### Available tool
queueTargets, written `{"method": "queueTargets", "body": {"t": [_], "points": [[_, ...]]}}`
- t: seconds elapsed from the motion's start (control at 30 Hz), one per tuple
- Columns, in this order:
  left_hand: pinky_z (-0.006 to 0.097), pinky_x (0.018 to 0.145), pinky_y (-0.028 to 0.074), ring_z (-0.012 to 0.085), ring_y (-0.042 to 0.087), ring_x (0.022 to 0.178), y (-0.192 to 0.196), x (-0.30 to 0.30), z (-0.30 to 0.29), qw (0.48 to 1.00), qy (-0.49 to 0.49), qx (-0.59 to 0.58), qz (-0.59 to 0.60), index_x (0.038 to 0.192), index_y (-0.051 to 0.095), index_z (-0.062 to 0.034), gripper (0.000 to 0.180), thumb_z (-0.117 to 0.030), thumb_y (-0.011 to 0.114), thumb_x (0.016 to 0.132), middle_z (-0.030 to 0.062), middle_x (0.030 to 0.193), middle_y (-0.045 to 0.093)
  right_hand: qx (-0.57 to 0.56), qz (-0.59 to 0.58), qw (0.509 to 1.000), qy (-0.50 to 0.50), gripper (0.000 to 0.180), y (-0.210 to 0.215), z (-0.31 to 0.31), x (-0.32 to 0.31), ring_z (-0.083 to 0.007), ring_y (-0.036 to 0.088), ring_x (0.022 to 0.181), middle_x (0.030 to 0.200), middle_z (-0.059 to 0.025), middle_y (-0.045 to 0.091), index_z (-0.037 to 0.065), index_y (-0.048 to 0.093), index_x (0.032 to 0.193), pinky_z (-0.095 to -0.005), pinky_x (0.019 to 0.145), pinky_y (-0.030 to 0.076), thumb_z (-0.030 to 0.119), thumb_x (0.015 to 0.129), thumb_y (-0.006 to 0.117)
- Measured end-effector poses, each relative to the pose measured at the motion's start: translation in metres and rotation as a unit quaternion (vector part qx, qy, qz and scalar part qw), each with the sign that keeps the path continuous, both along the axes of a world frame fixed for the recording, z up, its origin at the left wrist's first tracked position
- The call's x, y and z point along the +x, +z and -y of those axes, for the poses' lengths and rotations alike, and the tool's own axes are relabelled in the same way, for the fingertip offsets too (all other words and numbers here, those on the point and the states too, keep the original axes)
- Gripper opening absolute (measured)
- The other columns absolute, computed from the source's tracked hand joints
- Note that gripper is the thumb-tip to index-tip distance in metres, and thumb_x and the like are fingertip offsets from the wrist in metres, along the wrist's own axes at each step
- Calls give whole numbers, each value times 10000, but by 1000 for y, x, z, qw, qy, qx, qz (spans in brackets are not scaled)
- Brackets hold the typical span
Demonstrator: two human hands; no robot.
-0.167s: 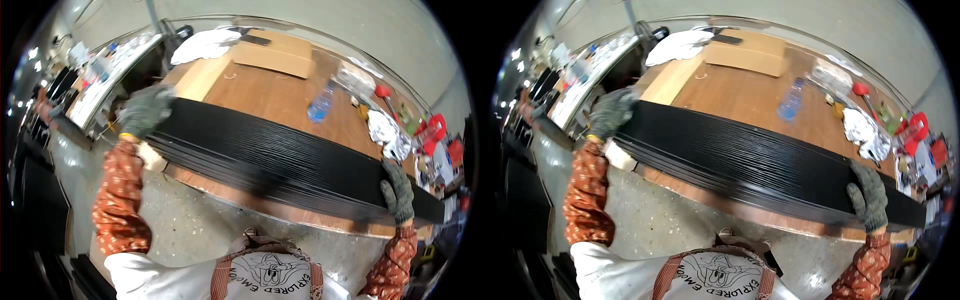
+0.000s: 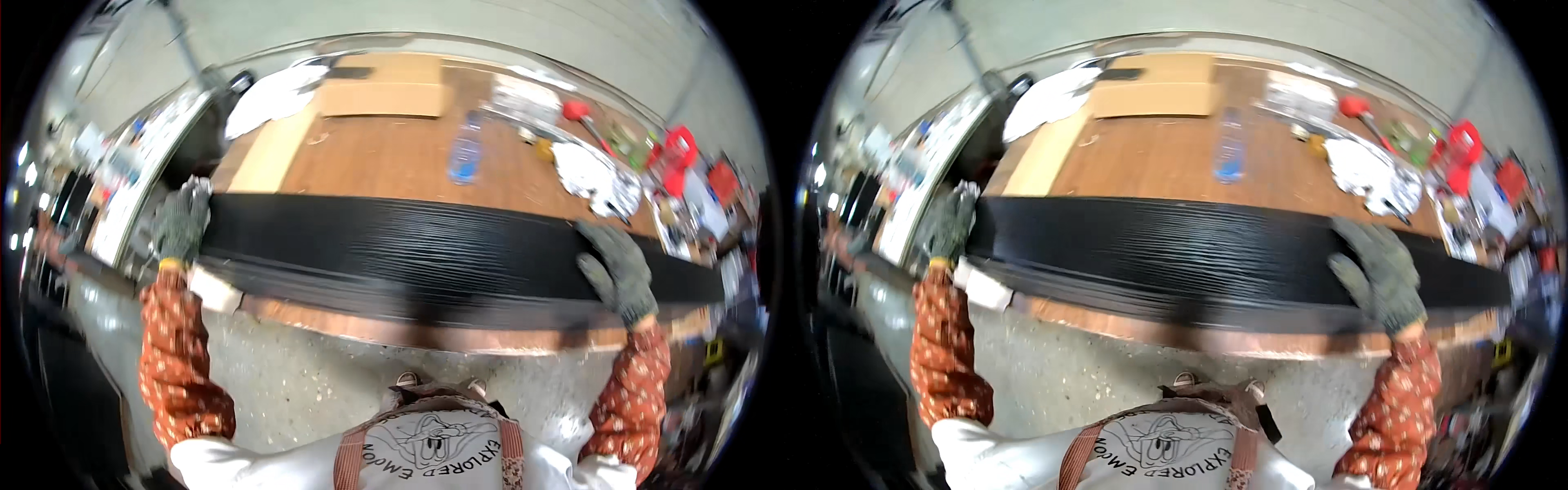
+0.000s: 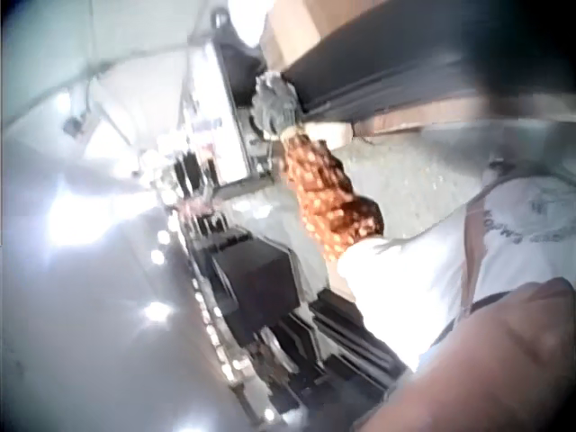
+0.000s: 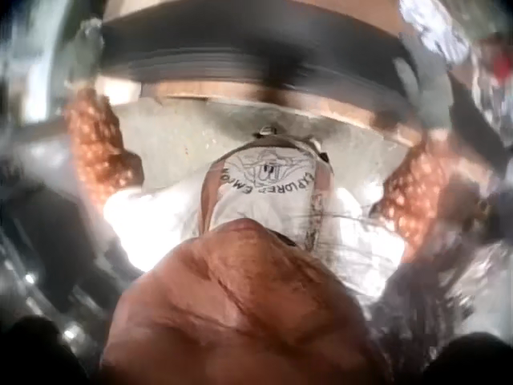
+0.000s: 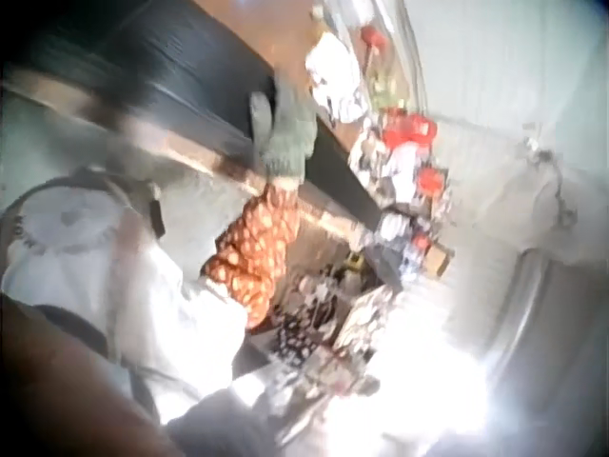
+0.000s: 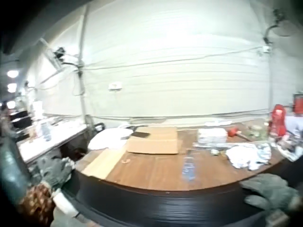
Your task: Cleaning and polishing black furniture planks using a sponge and cloth.
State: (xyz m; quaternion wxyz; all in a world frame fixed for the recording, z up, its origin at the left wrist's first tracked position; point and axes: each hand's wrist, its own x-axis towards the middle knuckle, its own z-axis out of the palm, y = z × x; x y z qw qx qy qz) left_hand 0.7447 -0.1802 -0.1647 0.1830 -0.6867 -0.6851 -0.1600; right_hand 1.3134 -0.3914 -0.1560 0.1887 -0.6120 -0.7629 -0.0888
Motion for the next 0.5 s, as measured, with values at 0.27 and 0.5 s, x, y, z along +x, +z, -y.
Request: {"method": "queueTargets", "body": {"t": [0.27, 0.5], "points": [[460, 893, 443, 375, 580, 966, -14, 242, 96, 952, -305, 21, -8, 1227, 597, -89, 385, -314, 528, 924, 167, 1163, 604, 51, -44, 996, 52, 561, -10, 0, 3, -340, 576, 1062, 1160, -169, 604, 73, 519, 1276, -430, 924, 450, 327, 792, 647], [325, 994, 394, 196, 476, 1161, -1, 476, 182, 548, -473, -248, 644, 1396, 386, -39, 534, -137, 546, 896, 120, 1264, 504, 199, -164, 956, 141, 711, -19, 37, 49, -359, 594, 942, 1078, -195, 609, 61, 428, 1358, -469, 830, 460, 401, 775, 653]]}}
